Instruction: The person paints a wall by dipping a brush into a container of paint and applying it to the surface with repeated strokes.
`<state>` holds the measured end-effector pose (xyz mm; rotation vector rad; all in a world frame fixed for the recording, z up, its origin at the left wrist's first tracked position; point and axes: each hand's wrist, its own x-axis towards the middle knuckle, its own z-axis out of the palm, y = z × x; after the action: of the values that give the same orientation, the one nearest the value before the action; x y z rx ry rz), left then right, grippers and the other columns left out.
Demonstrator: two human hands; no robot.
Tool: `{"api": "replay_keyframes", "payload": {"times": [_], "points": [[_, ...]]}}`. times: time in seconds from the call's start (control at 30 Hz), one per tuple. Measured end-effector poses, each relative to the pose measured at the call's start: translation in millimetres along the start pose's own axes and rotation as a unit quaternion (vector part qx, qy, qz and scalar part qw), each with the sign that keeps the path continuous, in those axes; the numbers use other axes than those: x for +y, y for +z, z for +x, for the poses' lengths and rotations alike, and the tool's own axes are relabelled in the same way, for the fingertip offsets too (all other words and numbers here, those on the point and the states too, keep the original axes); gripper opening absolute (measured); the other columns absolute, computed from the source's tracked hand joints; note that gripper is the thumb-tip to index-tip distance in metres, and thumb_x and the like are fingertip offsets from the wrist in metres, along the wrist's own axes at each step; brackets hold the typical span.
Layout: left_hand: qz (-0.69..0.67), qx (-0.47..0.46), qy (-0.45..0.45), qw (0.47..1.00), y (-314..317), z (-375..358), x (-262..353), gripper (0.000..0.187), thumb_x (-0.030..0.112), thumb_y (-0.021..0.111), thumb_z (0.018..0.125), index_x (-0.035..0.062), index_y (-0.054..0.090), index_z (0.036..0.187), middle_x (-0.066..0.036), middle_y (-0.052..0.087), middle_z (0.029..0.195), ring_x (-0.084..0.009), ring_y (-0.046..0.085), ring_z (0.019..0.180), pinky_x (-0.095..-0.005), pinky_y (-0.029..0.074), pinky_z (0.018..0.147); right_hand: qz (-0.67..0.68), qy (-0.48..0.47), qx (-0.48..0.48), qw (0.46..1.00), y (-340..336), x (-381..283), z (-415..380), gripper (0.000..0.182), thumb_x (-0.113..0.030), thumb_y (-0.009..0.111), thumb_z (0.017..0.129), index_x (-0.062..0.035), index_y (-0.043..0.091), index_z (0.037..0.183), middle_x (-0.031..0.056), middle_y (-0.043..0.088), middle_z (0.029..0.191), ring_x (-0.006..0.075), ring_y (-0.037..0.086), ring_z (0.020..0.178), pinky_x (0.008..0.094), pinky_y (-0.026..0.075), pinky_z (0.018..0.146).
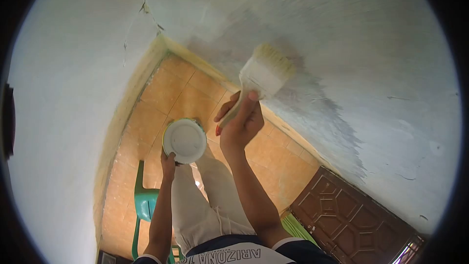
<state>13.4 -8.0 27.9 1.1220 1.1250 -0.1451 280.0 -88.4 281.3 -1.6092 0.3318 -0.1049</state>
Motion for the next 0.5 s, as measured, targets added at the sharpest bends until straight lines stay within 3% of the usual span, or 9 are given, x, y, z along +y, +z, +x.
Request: {"api": "replay_keyframes", "payload": {"times": [0.13,0.23,0.27,0.37,0.5], "points": [[-0.008,-0.020,-0.004,1.000,9,3,12,0.062,0.002,0.048,0.087,0.0038,0.045,0.149,-0.016,0.066,0.114,-0.0205,0.069,0.074,-0.0293,0.057,0.048,-0.025,-0.070,0.019,0.997,4,-37,1,0.055,-0.054,0.043,0.109,-0.0047,0.054,0.088,0.0060,0.051,0.051,0.0123,0.046,0.038,0.0261,0.033,0.038],[-0.018,-0.018,0.001,1.000,10,1,16,0.062,0.002,0.048,0.086,0.0041,0.046,0.149,-0.016,0.067,0.114,-0.0204,0.069,0.073,-0.0293,0.057,0.047,-0.026,-0.028,0.025,0.999,14,-34,11,0.056,-0.052,0.040,0.110,-0.0038,0.053,0.084,0.0075,0.052,0.051,0.0133,0.048,0.038,0.0259,0.035,0.040],[-0.025,-0.018,-0.001,1.000,9,3,16,0.063,0.002,0.048,0.086,0.0042,0.046,0.149,-0.016,0.067,0.114,-0.0205,0.069,0.073,-0.0294,0.057,0.047,-0.014,0.024,0.037,0.999,18,-27,17,0.058,-0.054,0.039,0.110,-0.0051,0.052,0.083,0.0073,0.052,0.051,0.0134,0.048,0.038,0.0262,0.038,0.040],[-0.026,-0.030,-0.008,0.999,1,-1,24,0.063,0.002,0.048,0.086,0.0043,0.046,0.149,-0.017,0.067,0.113,-0.0207,0.070,0.072,-0.0294,0.057,0.046,-0.043,-0.008,0.024,0.999,20,12,32,0.058,-0.056,0.038,0.110,-0.0064,0.051,0.082,0.0067,0.052,0.050,0.0134,0.049,0.039,0.0264,0.041,0.040],[0.005,-0.017,0.003,1.000,-21,-5,21,0.061,0.002,0.048,0.087,0.0035,0.047,0.148,-0.017,0.068,0.112,-0.0208,0.070,0.072,-0.0294,0.057,0.045,-0.046,0.021,0.015,0.999,22,53,39,0.058,-0.055,0.038,0.110,-0.0065,0.051,0.080,0.0060,0.052,0.051,0.0134,0.052,0.039,0.0263,0.043,0.041]]}}
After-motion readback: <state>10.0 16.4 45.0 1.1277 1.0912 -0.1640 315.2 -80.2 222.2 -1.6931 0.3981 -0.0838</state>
